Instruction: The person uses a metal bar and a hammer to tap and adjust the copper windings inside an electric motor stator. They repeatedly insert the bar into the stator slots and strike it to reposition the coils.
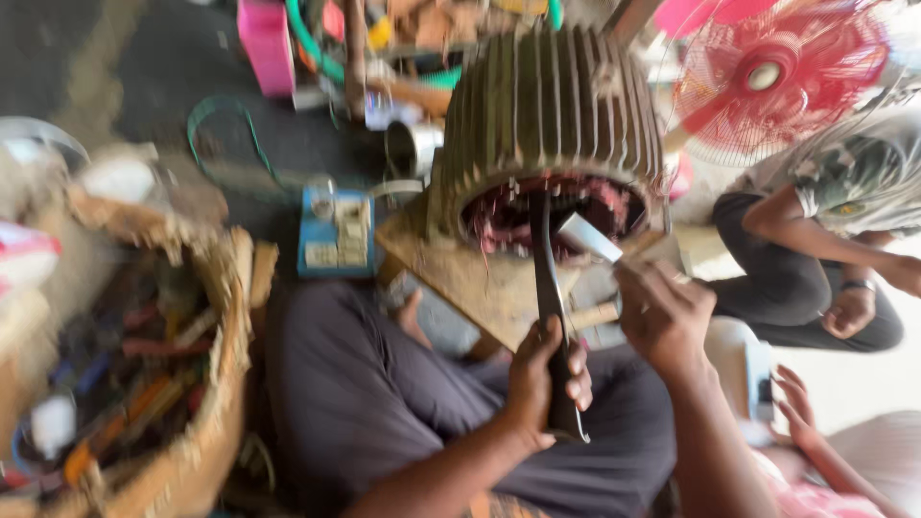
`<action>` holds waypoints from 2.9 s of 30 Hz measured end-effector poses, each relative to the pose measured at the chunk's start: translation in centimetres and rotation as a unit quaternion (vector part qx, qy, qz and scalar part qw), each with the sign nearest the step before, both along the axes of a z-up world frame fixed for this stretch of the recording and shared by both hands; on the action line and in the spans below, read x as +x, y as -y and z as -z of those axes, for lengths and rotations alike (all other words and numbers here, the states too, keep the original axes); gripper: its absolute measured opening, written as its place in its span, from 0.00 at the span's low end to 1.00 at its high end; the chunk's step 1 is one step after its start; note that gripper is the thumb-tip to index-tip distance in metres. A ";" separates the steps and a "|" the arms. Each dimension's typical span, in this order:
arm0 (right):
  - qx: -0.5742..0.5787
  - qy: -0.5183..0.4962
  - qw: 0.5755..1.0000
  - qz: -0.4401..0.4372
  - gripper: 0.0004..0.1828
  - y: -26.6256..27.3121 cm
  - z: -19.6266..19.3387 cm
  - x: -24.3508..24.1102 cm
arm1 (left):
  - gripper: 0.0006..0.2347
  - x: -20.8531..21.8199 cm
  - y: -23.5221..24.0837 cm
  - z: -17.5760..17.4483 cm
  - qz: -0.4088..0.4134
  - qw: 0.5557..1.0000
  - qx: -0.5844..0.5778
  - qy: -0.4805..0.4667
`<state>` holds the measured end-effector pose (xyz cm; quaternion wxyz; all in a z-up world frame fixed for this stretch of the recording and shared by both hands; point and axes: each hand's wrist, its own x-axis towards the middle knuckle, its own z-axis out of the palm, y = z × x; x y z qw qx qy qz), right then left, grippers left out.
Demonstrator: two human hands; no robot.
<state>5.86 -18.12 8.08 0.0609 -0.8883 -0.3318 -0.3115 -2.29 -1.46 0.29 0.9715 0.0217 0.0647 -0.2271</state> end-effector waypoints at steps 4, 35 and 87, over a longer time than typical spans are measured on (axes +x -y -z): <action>0.215 0.070 0.973 0.040 0.08 -1.1 0.0 -1.1 | 0.12 -1.2 0.3 0.1 -0.007 1.000 -0.012 -0.006; 0.070 0.022 0.997 0.023 0.08 -3.2 0.3 -0.4 | 0.10 4.1 0.3 1.8 -0.032 0.999 -0.012 0.040; 0.094 0.021 0.995 0.039 0.08 -3.4 2.7 -1.5 | 0.11 -1.6 -0.4 0.3 -0.015 1.000 0.019 -0.003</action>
